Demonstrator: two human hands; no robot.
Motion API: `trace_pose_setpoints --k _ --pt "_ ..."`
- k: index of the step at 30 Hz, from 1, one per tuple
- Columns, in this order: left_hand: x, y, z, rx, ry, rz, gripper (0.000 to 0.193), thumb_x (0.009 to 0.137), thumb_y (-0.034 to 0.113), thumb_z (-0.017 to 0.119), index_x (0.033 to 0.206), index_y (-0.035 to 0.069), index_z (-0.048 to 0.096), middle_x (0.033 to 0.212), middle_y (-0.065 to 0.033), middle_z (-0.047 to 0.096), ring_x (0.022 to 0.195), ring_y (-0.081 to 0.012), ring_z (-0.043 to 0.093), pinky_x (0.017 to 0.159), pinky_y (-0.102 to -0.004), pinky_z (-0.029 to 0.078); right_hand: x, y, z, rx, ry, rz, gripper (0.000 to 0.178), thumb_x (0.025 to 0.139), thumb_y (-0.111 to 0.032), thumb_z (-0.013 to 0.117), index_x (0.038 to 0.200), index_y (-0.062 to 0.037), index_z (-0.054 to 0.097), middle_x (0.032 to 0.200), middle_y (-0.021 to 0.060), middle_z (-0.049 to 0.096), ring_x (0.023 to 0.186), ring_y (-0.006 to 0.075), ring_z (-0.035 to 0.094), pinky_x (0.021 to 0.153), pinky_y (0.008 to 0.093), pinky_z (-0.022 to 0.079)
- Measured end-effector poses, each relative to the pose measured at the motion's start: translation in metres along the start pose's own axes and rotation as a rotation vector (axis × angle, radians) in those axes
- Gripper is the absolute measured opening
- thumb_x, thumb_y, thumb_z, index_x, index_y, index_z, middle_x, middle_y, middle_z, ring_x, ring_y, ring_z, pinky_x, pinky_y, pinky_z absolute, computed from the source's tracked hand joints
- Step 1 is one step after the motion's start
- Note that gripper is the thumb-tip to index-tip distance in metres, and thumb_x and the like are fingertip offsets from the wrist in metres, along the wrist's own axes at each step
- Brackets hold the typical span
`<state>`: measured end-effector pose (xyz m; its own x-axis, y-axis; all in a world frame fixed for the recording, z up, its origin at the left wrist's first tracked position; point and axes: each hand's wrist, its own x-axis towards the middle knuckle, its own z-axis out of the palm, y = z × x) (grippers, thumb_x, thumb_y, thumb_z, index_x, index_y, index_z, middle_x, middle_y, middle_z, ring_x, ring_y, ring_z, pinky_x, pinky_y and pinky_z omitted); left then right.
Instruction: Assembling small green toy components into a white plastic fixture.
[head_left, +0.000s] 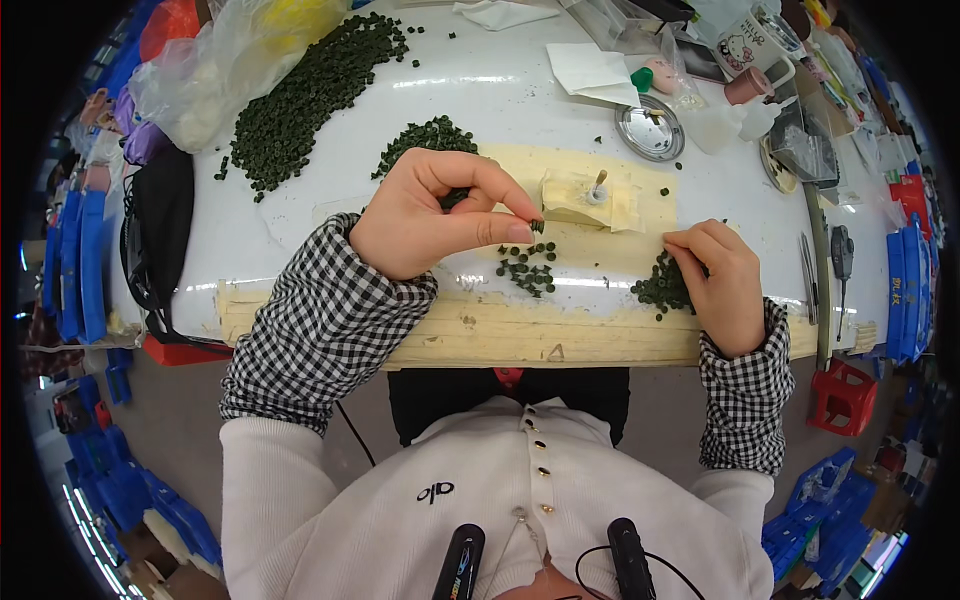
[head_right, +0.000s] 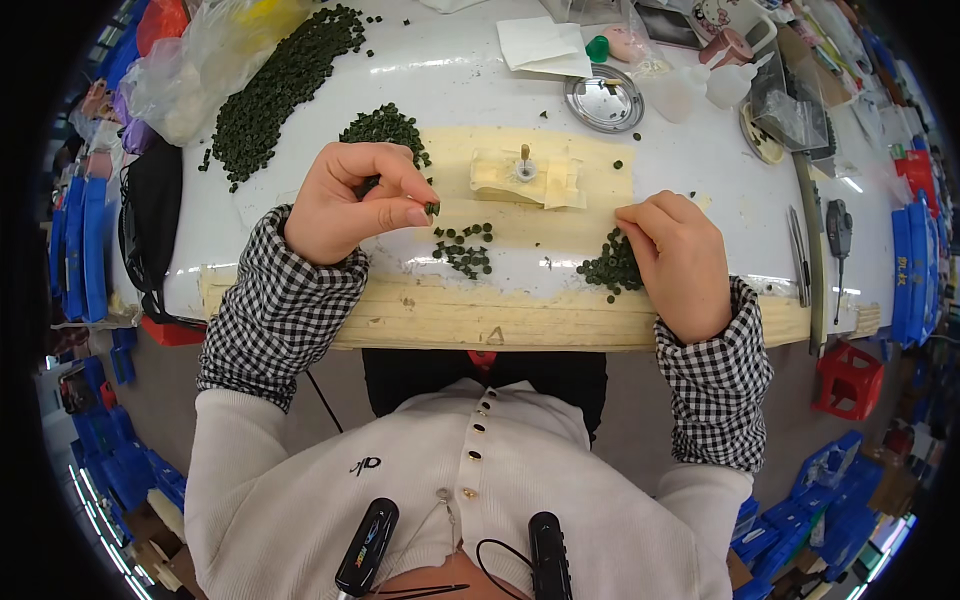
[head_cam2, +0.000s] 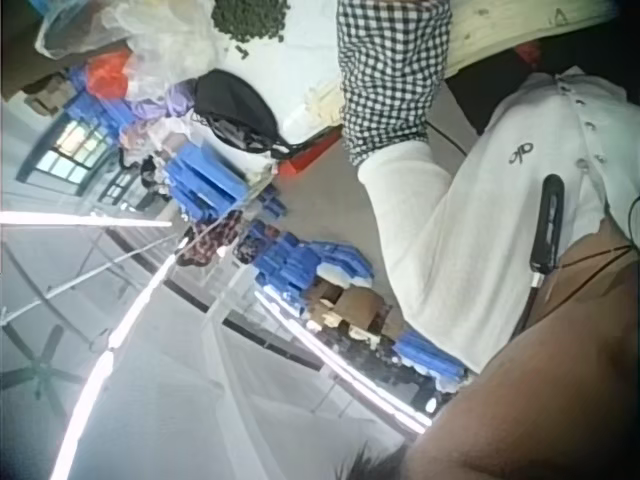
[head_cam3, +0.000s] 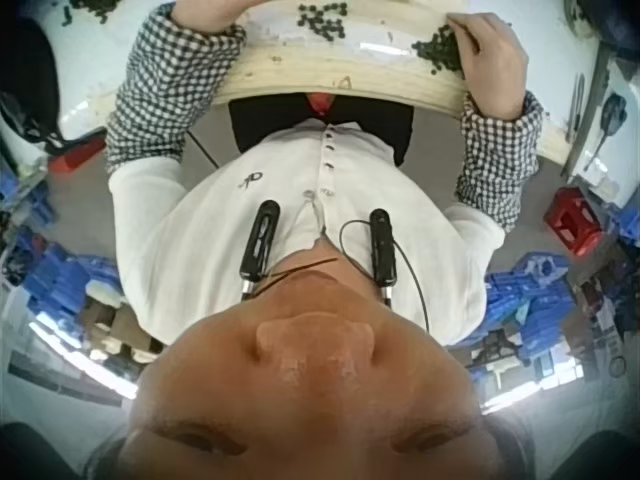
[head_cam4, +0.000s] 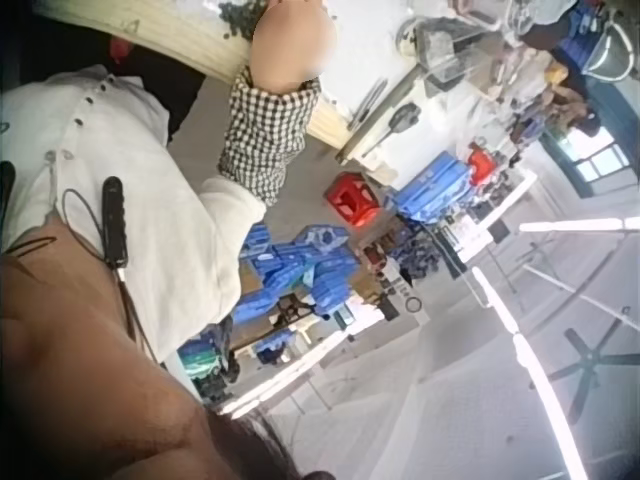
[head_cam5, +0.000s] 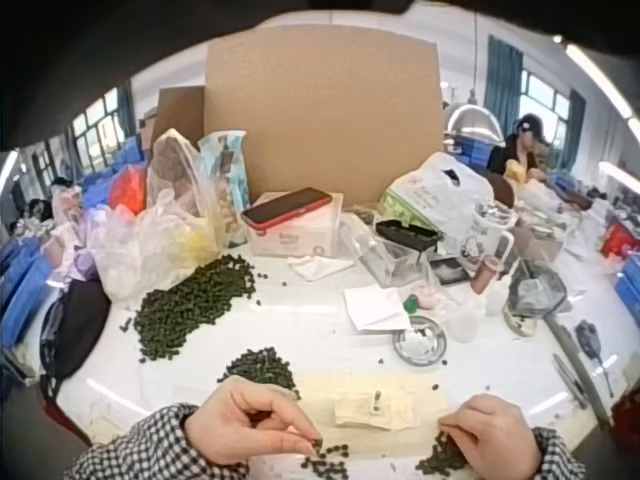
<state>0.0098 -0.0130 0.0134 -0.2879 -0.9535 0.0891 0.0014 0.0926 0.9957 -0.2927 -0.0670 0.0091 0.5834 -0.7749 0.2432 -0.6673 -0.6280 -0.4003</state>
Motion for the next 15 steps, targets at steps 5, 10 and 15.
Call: trace_pose_setpoints --k 5,10,15 --pt "0.0014 0.0026 0.0018 -0.013 -0.009 0.006 0.014 0.074 -0.003 0.072 0.087 0.000 0.068 0.058 0.0067 0.041 0.058 -0.0055 0.038 0.059 -0.0217 0.037 0.0009 0.0018 0.0053 -0.097 0.058 -0.045 0.009 0.079 -0.005 0.065 0.087 -0.0008 0.065 0.077 0.0098 0.059 0.071 0.0264 0.058 0.063 0.0337 0.048" --pt "-0.0002 0.0043 0.0012 -0.001 -0.005 0.000 0.014 0.074 -0.003 0.072 0.087 0.000 0.068 0.058 0.0069 0.040 0.058 -0.0052 0.037 0.058 -0.0215 0.036 -0.0017 0.0011 0.0061 -0.106 0.076 -0.121 0.008 0.078 -0.004 0.065 0.085 -0.0001 0.065 0.077 0.0089 0.058 0.071 0.0257 0.057 0.063 0.0338 0.048" --pt "-0.0012 0.0034 0.0003 0.021 -0.010 -0.002 0.015 0.073 -0.003 0.073 0.087 0.000 0.068 0.058 0.0067 0.040 0.057 -0.0051 0.038 0.057 -0.0215 0.036 0.0003 0.0016 0.0049 -0.102 0.053 -0.131 0.008 0.077 -0.003 0.066 0.084 -0.0004 0.064 0.076 0.0090 0.058 0.072 0.0256 0.057 0.063 0.0338 0.048"
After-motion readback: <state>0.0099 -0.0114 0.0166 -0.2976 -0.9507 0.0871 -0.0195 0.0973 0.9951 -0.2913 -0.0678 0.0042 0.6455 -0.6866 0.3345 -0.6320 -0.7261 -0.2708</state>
